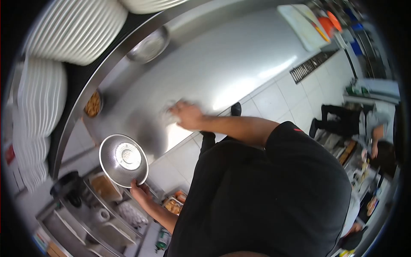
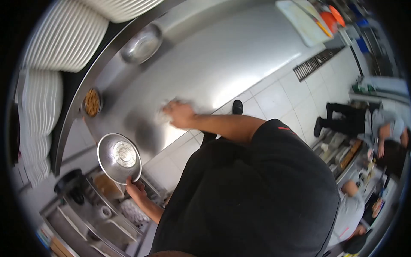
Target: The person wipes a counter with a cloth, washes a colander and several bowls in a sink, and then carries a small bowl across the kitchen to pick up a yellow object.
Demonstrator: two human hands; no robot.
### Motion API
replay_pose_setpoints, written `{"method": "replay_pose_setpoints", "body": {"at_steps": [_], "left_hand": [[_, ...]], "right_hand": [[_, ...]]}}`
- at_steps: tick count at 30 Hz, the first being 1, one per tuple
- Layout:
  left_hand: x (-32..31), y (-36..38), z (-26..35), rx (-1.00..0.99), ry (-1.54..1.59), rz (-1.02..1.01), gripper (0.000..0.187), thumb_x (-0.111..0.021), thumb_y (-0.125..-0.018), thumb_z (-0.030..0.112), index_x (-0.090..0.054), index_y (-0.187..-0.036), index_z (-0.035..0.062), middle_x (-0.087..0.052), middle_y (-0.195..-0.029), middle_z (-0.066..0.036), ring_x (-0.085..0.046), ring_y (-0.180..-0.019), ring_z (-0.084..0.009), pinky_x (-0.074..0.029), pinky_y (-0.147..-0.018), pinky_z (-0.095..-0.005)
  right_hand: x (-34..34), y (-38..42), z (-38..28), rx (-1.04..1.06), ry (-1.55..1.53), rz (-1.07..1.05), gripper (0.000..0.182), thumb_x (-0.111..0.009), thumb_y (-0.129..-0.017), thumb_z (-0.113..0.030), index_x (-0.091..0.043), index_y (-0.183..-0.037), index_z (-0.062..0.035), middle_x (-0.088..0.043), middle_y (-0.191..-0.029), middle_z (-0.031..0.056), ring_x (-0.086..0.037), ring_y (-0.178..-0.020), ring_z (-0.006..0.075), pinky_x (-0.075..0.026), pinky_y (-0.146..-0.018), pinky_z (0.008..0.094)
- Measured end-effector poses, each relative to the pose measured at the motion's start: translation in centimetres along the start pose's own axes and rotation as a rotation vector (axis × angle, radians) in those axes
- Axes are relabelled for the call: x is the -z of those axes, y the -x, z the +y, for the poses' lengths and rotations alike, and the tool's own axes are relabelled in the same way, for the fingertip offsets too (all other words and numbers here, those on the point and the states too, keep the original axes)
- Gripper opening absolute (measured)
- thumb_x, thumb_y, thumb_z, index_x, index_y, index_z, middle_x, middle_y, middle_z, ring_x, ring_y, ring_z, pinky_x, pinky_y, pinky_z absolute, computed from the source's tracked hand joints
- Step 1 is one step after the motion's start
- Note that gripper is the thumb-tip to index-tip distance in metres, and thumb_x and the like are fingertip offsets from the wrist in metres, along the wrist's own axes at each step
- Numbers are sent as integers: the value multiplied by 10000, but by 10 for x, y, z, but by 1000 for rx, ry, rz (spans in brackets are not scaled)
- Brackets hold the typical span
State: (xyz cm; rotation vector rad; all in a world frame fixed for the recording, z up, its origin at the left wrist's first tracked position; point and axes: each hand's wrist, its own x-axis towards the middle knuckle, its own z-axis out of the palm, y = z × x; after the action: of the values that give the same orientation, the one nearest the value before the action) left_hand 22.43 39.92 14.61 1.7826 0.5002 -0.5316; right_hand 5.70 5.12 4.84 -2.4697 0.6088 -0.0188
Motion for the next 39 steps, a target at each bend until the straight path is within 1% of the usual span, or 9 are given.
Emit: {"method": "replay_pose_setpoints", "body": {"at_steps": [9, 14, 22, 30, 32, 34, 36, 38, 39], "left_hand": [[-204, 93, -6, -16, -151, -451, 279, -616, -915, 255, -447, -743, 115, -332, -561, 39, -278, -410, -77, -175, -375, -255], [-341, 190, -36, -56, -258, -653, 315, -612, -901, 238, -403, -686, 144, -302, -550, 49, -257, -401, -72, -165, -368, -253], [-557, 374, -93, 3, -492, -1034, 305, -590, -920, 212, -408, -687, 137, -313, -562, 49, -258, -411, -68, -169, -374, -255], [-760, 538, -169, -24, -825, -1353, 235, -591, -933, 209, -502, -748, 96, -388, -586, 47, -292, -417, -56, -200, -383, -255], [-820, 578, -193, -59, -898, -1394, 216, -589, -935, 213, -528, -769, 89, -399, -588, 51, -301, -417, -51, -207, -380, -255], [-878, 614, -220, -93, -963, -1416, 199, -584, -938, 216, -551, -793, 83, -409, -589, 54, -312, -417, -46, -211, -378, -251], [-939, 649, -243, -99, -992, -1497, 182, -569, -938, 210, -560, -821, 71, -421, -592, 48, -320, -414, -49, -204, -372, -243], [-993, 698, -265, -50, -1003, -1567, 177, -566, -935, 203, -560, -824, 66, -420, -590, 47, -320, -413, -50, -199, -369, -242], [-1021, 721, -278, -62, -979, -1596, 181, -567, -929, 195, -543, -796, 75, -399, -582, 51, -317, -413, -50, -194, -368, -244]], "right_hand": [[213, 200, 347, -1015, 65, 631, 604, -693, -810, -328, -540, -1368, -155, -586, -1199, 187, -639, -1056, 350, -546, -869, 462], [242, 344, 506, -1427, -120, 831, 633, -697, -800, -382, -547, -1377, -170, -610, -1205, 213, -644, -1092, 368, -542, -893, 474], [153, 541, 552, -1611, -499, 769, 628, -647, -795, -433, -582, -1307, -77, -659, -1194, 234, -642, -1127, 367, -522, -962, 453], [124, 687, 638, -1756, -825, 1212, 648, -675, -789, -430, -613, -1265, 5, -683, -1166, 240, -664, -1085, 376, -519, -943, 433], [139, 723, 642, -1902, -875, 1099, 673, -672, -782, -403, -581, -1339, -36, -636, -1281, 238, -614, -1193, 366, -482, -1022, 417], [134, 752, 645, -2068, -671, 1013, 738, -685, -782, -442, -556, -1326, 41, -650, -1241, 260, -634, -1161, 382, -504, -994, 415], [122, 791, 641, -2120, -862, 854, 827, -686, -773, -465, -497, -1392, 48, -586, -1340, 275, -571, -1263, 372, -461, -1064, 400], [130, 814, 626, -2285, -868, 475, 899, -702, -760, -478, -441, -1439, 49, -534, -1404, 274, -520, -1325, 359, -433, -1099, 390], [105, 829, 624, -2281, -879, 477, 912, -714, -750, -481, -437, -1448, 36, -537, -1408, 259, -525, -1320, 354, -442, -1090, 390]]}}
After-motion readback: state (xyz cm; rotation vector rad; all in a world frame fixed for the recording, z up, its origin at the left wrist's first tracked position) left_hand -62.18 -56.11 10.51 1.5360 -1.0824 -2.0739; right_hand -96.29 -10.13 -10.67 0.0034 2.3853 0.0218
